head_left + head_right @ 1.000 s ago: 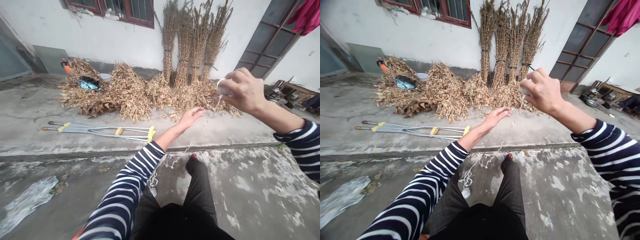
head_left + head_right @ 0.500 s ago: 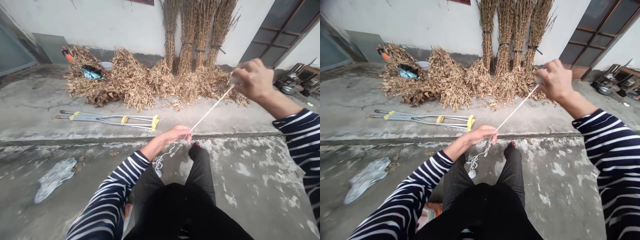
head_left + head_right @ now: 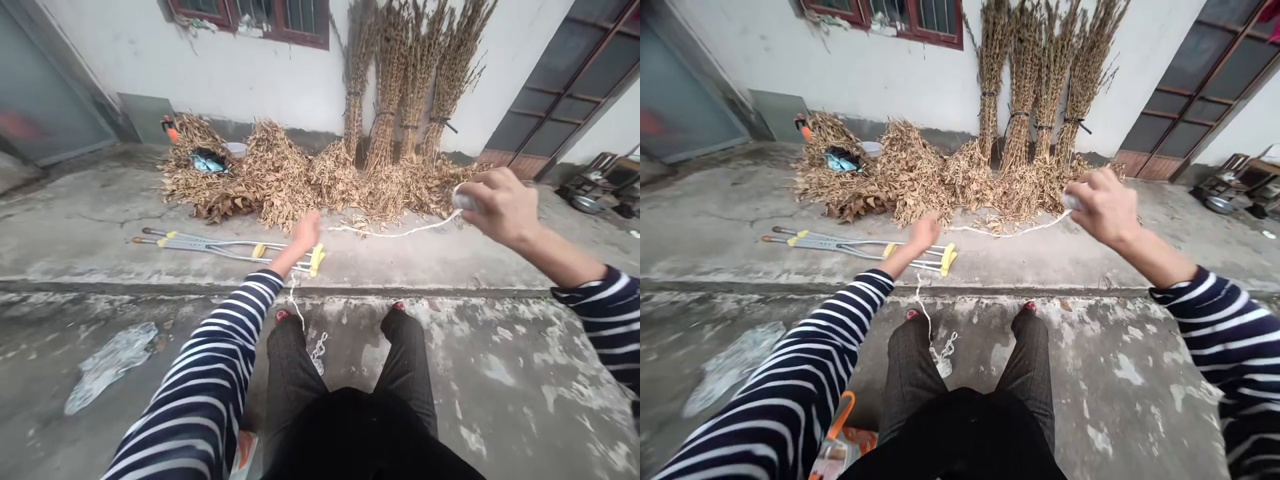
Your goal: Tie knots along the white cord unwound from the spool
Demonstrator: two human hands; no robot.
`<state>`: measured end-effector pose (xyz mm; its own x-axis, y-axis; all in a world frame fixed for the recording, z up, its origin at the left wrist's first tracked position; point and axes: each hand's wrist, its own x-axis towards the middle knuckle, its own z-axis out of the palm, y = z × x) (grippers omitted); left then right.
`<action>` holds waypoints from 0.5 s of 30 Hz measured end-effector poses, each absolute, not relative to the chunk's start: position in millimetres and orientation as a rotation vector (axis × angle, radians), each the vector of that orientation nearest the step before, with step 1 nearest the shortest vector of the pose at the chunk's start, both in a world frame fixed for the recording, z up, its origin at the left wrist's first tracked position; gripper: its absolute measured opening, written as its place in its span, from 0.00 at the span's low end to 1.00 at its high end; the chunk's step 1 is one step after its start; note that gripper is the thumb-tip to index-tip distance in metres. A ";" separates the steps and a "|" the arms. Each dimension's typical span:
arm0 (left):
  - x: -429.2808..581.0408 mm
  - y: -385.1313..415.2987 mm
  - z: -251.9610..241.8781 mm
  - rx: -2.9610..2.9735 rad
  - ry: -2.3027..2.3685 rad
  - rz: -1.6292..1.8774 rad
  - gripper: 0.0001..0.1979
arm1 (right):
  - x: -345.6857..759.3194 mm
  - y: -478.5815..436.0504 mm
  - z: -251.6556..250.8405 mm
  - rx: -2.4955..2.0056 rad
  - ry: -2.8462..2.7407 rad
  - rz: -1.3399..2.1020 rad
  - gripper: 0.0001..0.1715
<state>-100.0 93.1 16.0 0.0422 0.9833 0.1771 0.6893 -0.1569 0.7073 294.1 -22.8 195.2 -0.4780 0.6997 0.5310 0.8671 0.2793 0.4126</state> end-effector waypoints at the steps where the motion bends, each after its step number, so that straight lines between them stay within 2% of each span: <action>1: -69.3 86.3 13.4 1.915 1.592 0.894 0.15 | 282.9 -23.6 192.6 -1.421 -2.326 -0.967 0.23; 7: 60.2 28.6 13.9 1.579 0.935 1.187 0.16 | 255.1 -16.8 175.5 -1.347 -2.332 -0.947 0.20; 12: 77.5 18.3 46.2 1.321 0.615 1.307 0.09 | 246.7 -10.4 155.0 -1.225 -2.323 -0.907 0.16; 15: 77.2 15.8 54.0 1.289 0.594 1.297 0.12 | 241.4 -8.4 144.9 -1.157 -2.321 -0.908 0.15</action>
